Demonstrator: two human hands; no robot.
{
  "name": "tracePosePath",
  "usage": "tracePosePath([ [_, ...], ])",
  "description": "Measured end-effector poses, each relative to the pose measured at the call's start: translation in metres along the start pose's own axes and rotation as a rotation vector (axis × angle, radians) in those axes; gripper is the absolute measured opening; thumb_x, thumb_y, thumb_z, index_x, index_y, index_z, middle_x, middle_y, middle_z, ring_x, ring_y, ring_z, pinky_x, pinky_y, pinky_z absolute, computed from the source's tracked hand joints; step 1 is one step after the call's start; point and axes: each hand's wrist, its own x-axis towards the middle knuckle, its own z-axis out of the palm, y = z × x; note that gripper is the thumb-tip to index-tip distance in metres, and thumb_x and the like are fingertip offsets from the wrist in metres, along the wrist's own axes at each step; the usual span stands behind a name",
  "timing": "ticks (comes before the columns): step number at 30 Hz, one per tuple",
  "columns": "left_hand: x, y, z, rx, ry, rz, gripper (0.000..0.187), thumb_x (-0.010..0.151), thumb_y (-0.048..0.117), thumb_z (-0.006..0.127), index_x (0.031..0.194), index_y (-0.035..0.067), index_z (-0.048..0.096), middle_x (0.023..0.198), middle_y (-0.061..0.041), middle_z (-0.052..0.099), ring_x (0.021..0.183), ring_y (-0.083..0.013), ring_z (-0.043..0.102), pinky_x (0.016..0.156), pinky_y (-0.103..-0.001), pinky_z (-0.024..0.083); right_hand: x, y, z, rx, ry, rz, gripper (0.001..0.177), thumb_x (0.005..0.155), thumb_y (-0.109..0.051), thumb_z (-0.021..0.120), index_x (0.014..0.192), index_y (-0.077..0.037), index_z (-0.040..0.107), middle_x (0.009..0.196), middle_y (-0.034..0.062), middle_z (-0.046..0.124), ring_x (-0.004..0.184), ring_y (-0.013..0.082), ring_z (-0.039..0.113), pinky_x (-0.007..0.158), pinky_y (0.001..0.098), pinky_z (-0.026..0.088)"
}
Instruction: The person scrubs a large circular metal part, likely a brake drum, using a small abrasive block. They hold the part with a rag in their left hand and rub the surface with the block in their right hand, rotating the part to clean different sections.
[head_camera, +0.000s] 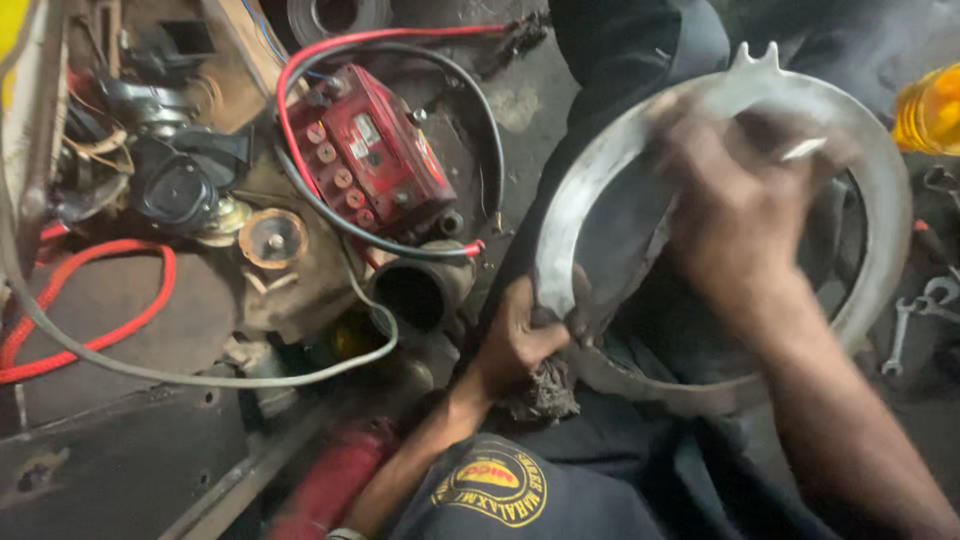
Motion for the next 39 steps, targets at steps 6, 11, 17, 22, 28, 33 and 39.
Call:
tracePosePath([
  [6, 0.005, -0.001, -0.002, 0.304, 0.035, 0.319, 0.047, 0.082, 0.000, 0.066, 0.128, -0.002, 0.058, 0.115, -0.010, 0.067, 0.109, -0.0201, 0.064, 0.097, -0.035, 0.051, -0.042, -0.023, 0.038, -0.400, 0.141, -0.501, 0.029, 0.094, -0.014, 0.073, 0.123, -0.014, 0.074, 0.121, 0.0007, 0.077, 0.103, 0.0268, 0.068, 0.092, 0.0521, 0.045],
  [11, 0.001, -0.011, 0.001, 0.116, 0.021, 0.037, 0.039, 0.085, 0.006, 0.067, 0.124, 0.001, 0.061, 0.102, -0.006, 0.069, 0.095, -0.0169, 0.066, 0.087, -0.034, 0.055, -0.016, 0.024, 0.019, -0.487, -0.029, -0.268, 0.039, 0.096, -0.008, 0.061, 0.135, -0.002, 0.066, 0.134, 0.0144, 0.067, 0.118, 0.0234, 0.064, 0.094, 0.0371, 0.056],
  [17, 0.001, -0.005, -0.004, 0.263, 0.026, 0.225, 0.039, 0.087, 0.005, 0.065, 0.125, 0.002, 0.062, 0.109, -0.005, 0.067, 0.102, -0.0155, 0.063, 0.092, -0.032, 0.053, -0.036, -0.006, 0.019, -0.405, -0.007, -0.457, 0.054, 0.079, -0.010, 0.067, 0.133, -0.012, 0.067, 0.127, 0.0081, 0.069, 0.115, 0.0314, 0.060, 0.091, 0.0474, 0.049],
  [22, 0.001, 0.002, 0.002, 0.014, -0.013, 0.098, 0.032, 0.086, 0.004, 0.063, 0.118, 0.003, 0.061, 0.094, -0.005, 0.063, 0.087, -0.0159, 0.063, 0.080, -0.034, 0.054, -0.009, 0.010, 0.006, -0.248, -0.047, -0.335, 0.045, 0.094, -0.007, 0.063, 0.139, -0.009, 0.060, 0.142, 0.0118, 0.062, 0.121, 0.0282, 0.057, 0.097, 0.0460, 0.040],
  [28, 0.002, -0.008, -0.001, -0.013, -0.043, 0.071, 0.029, 0.088, 0.007, 0.066, 0.116, 0.004, 0.059, 0.092, -0.006, 0.064, 0.085, -0.0187, 0.065, 0.079, -0.035, 0.054, -0.048, -0.029, 0.016, -0.190, -0.039, -0.432, 0.048, 0.076, -0.010, 0.069, 0.124, -0.015, 0.072, 0.132, 0.0020, 0.071, 0.113, 0.0273, 0.057, 0.092, 0.0468, 0.040],
  [33, -0.004, -0.012, -0.004, 0.285, 0.090, 0.057, 0.037, 0.084, 0.007, 0.069, 0.120, 0.002, 0.062, 0.102, -0.006, 0.064, 0.096, -0.0185, 0.062, 0.085, -0.036, 0.052, -0.041, -0.013, -0.014, 0.945, -0.157, 0.208, 0.032, 0.102, -0.025, 0.052, 0.124, -0.007, 0.069, 0.131, 0.0073, 0.070, 0.121, 0.0206, 0.062, 0.110, 0.0396, 0.043],
  [39, -0.003, 0.057, -0.002, 0.091, -0.235, -0.233, 0.063, 0.076, 0.014, 0.069, 0.136, 0.008, 0.050, 0.127, -0.001, 0.068, 0.112, -0.0113, 0.068, 0.098, -0.030, 0.055, -0.077, 0.020, -0.011, 2.051, 0.142, 0.530, 0.033, 0.114, -0.031, 0.053, 0.133, -0.006, 0.061, 0.125, 0.0117, 0.067, 0.105, 0.0273, 0.063, 0.095, 0.0447, 0.045],
])
